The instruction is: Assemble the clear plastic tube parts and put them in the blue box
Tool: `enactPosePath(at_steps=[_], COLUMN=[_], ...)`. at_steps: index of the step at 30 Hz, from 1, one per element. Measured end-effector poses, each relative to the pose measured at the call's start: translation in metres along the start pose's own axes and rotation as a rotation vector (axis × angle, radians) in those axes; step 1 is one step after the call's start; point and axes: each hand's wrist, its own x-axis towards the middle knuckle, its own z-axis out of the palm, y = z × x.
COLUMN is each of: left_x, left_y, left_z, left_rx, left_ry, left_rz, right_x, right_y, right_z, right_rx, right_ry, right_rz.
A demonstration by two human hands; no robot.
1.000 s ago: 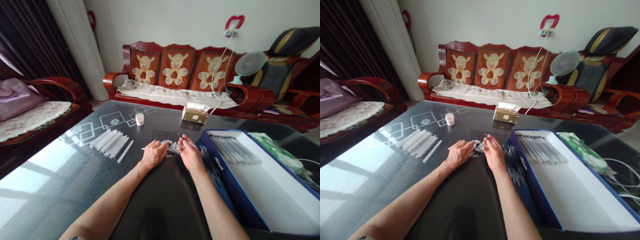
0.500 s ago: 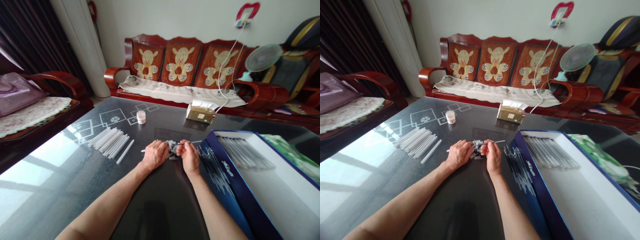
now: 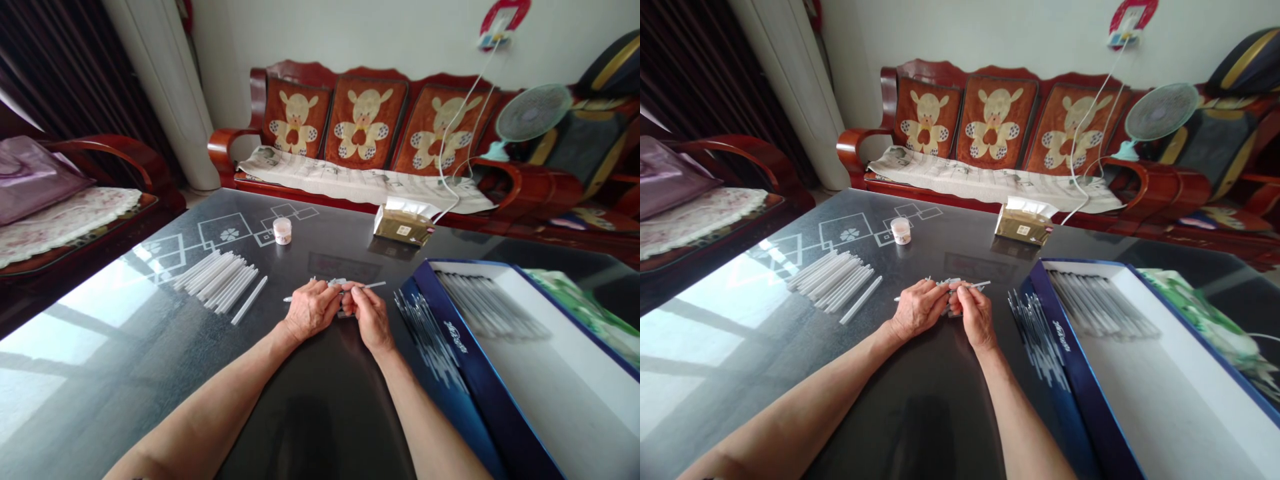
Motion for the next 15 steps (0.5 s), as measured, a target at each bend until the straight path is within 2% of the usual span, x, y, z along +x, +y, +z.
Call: enactPosePath(at_steps=[3,6,10,15], left_x=[0.0,0.0,0.001,0.002], left_y=[-0.002,-0.003,-0.002,-0.004], left_z=[0.0,0.001,0.0,-0.001], left_rx=[0.015,0.05,0.062,0.03], left_ry=[0.016,0.031,0.027,0.029], left_rz=[-0.041,-0.082,-0.065,0.042], right_x=[0.002,0.008,0.018,0.016], right_y=[0.0,-0.003,-0.007,-0.006], right_z=[-0.001,-0.005,-0.011,-0.003], right_rx=[-0.088,0.112,0.341,0.416], right_ry=[0.025,0.187,0.348,0.327], right_rz=[-0.046,-0.077,-0.001,0.113])
